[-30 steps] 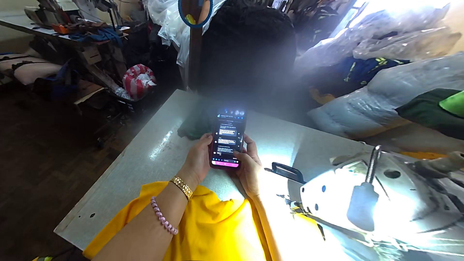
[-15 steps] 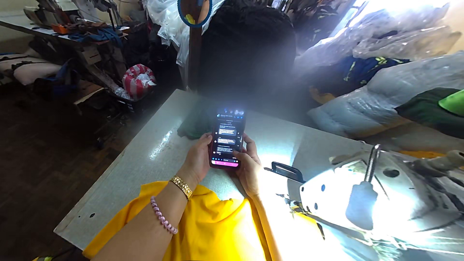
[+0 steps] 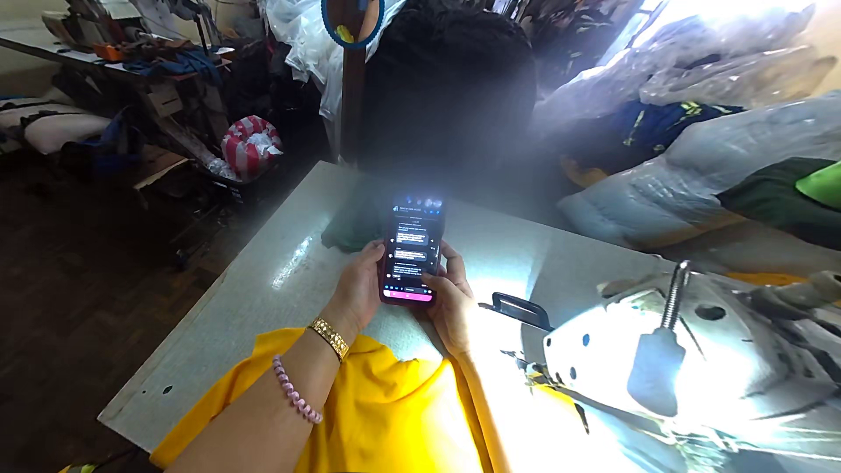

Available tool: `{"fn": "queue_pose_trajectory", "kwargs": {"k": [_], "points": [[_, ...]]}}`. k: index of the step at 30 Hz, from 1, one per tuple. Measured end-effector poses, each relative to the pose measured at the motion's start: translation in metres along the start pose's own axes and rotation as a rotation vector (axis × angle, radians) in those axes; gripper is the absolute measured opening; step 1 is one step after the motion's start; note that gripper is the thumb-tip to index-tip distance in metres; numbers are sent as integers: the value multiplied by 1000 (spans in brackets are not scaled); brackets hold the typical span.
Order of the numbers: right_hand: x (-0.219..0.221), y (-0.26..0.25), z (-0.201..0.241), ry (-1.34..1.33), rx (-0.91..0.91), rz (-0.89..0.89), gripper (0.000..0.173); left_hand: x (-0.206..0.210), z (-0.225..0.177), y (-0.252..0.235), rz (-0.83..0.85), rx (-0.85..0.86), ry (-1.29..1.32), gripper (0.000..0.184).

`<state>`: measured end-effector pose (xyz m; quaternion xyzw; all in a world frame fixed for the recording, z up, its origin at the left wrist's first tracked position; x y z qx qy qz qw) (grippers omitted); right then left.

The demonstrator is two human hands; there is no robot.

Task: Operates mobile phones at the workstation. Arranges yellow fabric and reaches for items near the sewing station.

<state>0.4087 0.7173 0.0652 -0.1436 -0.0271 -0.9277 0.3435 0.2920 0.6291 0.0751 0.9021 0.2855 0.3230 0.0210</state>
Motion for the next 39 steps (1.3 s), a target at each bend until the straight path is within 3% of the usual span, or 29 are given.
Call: {"fn": "queue_pose_trajectory", "kwargs": {"k": [39], "points": [[-1,0,0,16,7,-17,69,1,-1,0,-21,-18,-2,40]]}}
Point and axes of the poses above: each hand's wrist, its own y-axis away from the middle knuckle, its own x-axis out of the palm, z = x × y, the point moved 3 cm from there along -y, towards the middle knuckle, and after that the axes turned 2 degrees about -z, right-handed, at the moved point
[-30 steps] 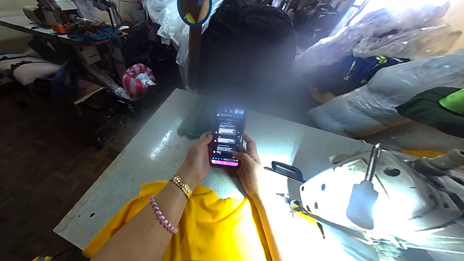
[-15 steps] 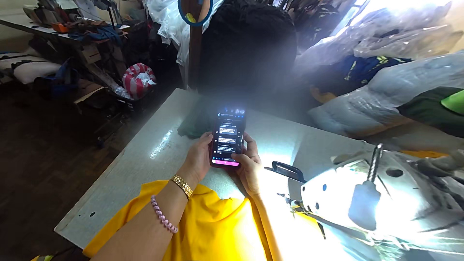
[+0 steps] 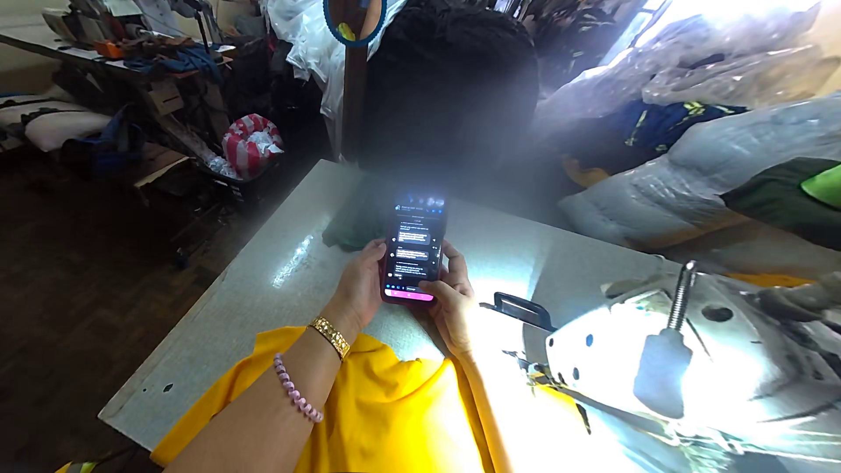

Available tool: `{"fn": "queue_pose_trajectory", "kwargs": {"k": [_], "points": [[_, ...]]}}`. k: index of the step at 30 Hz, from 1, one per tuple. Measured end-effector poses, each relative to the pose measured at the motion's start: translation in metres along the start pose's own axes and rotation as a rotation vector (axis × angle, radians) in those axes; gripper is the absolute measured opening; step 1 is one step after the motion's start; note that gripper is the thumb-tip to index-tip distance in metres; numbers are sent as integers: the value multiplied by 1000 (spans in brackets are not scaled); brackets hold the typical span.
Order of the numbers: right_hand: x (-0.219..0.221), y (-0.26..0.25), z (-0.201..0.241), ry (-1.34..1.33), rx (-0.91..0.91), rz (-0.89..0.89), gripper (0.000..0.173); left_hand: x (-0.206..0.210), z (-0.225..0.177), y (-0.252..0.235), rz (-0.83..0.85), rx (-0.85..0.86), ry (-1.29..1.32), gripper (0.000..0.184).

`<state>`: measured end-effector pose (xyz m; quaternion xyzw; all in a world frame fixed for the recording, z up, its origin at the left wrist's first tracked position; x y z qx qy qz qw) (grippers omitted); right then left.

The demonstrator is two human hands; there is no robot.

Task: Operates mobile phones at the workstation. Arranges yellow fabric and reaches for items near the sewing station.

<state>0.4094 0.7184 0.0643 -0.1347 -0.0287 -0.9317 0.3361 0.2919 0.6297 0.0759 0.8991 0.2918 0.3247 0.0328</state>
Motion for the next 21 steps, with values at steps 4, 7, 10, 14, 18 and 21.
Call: {"fn": "queue_pose_trajectory", "kwargs": {"k": [4,7,10,14,18,21], "points": [[-1,-1,-1,-3,-4,29,73,-1,0,0,7,1,1,41],[-1,0,0,1,3,44,82,0,-1,0,-2,1,4,40],[-3,-2,-2,22,18,90,93,-2,-2,0,-6,1,2,41],[-5,-3,-3,1,5,162,102,-3,-5,-1,-10,17,10,41],[-5,-3,-2,11,14,203,106,-5,-6,-1,6,46,-2,41],[-6,-4,-4,28,2,211,105,-5,-6,-1,5,47,0,40]]}}
Point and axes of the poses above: each hand's wrist, its own y-axis away from the middle knuckle, its own x-axis out of the palm, z = x × y, the point moved 3 cm from there along -y, towards the middle knuckle, and after that the axes turned 2 degrees about -z, right-handed, at the moved point
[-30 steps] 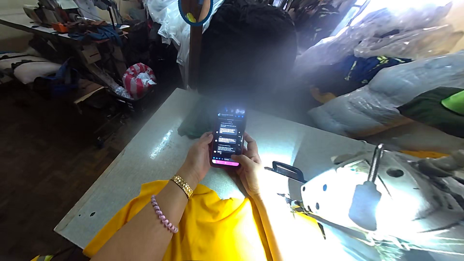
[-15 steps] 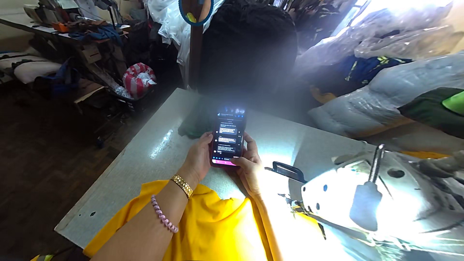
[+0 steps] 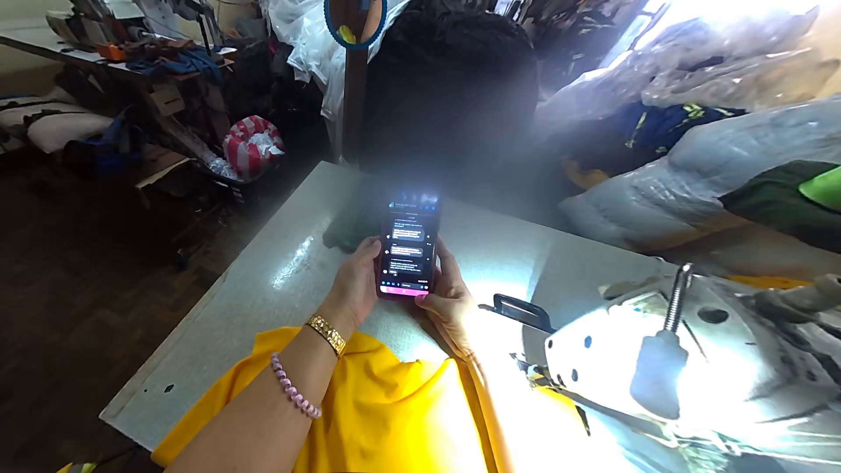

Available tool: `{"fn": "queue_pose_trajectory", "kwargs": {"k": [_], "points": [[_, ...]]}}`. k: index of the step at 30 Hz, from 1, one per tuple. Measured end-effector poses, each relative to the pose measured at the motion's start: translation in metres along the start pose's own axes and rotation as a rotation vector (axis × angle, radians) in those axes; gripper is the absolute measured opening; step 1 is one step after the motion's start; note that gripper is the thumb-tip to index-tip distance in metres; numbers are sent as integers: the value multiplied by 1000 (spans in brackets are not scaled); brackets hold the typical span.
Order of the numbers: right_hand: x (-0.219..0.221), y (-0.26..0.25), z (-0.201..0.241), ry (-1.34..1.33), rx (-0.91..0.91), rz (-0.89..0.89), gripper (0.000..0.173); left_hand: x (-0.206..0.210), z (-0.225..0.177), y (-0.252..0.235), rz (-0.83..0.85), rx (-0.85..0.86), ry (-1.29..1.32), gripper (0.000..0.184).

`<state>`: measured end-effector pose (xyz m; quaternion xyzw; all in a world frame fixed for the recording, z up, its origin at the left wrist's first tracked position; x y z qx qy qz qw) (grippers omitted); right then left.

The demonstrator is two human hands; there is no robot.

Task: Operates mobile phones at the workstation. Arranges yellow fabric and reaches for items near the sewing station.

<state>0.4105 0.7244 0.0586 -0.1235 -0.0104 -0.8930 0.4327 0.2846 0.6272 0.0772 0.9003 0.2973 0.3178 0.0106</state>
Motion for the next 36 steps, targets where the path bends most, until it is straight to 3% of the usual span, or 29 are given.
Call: {"fn": "queue_pose_trajectory", "kwargs": {"k": [36], "points": [[3,0,1,-10,-9,-4,104,0,2,0,0,-13,-5,41]]}}
Point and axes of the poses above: each hand's wrist, its own y-axis away from the middle knuckle, its own x-axis out of the palm, z = x × y, the point moved 3 cm from there along -y, towards the middle knuckle, and after that the axes turned 2 degrees about -z, right-handed, at the moved point
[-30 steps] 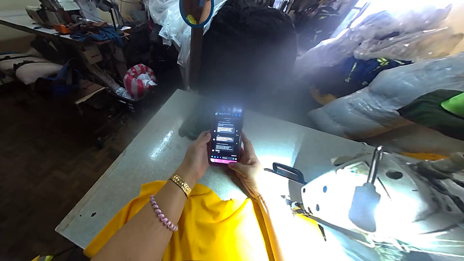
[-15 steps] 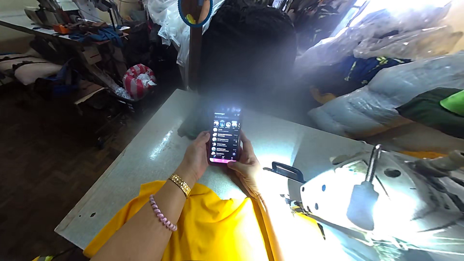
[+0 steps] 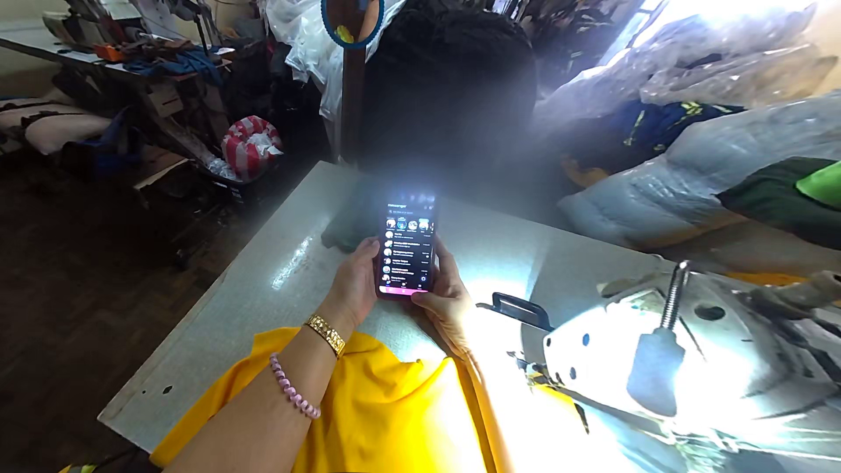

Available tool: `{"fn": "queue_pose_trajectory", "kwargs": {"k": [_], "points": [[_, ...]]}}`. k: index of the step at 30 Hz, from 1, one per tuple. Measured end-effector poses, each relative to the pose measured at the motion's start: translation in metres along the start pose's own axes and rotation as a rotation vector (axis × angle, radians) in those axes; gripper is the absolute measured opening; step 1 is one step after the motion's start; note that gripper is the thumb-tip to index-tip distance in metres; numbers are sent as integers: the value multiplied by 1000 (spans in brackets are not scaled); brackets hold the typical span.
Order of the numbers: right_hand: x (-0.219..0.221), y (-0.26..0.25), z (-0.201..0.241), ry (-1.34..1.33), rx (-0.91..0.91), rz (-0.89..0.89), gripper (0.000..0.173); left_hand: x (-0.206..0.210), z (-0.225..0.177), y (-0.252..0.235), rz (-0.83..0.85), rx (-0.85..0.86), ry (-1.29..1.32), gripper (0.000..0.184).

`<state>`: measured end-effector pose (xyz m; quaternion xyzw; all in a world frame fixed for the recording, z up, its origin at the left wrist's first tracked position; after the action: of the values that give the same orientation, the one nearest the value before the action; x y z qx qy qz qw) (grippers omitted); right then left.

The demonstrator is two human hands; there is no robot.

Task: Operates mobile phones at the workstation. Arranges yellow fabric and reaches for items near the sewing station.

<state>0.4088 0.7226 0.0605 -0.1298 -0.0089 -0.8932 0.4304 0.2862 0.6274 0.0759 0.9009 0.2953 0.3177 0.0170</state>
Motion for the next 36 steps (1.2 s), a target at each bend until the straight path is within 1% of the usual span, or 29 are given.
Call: {"fn": "queue_pose_trajectory", "kwargs": {"k": [16,27,36], "points": [[0,-1,-2,-2,0,-13,105,-1,0,-1,12,2,12,41],[-2,0,-3,14,-17,0,102,-1,0,-2,5,-7,0,42],[-2,0,-3,12,-14,6,103,0,0,-1,7,-7,-4,42]]}}
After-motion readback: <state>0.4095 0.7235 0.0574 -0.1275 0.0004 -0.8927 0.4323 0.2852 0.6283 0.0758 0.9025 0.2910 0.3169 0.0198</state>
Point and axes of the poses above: each hand's wrist, its own y-axis away from the middle knuckle, its own x-axis out of the palm, z = x × y, the point moved 3 cm from there along -y, towards the middle knuckle, and after that the axes turned 2 degrees about -z, right-handed, at the moved point
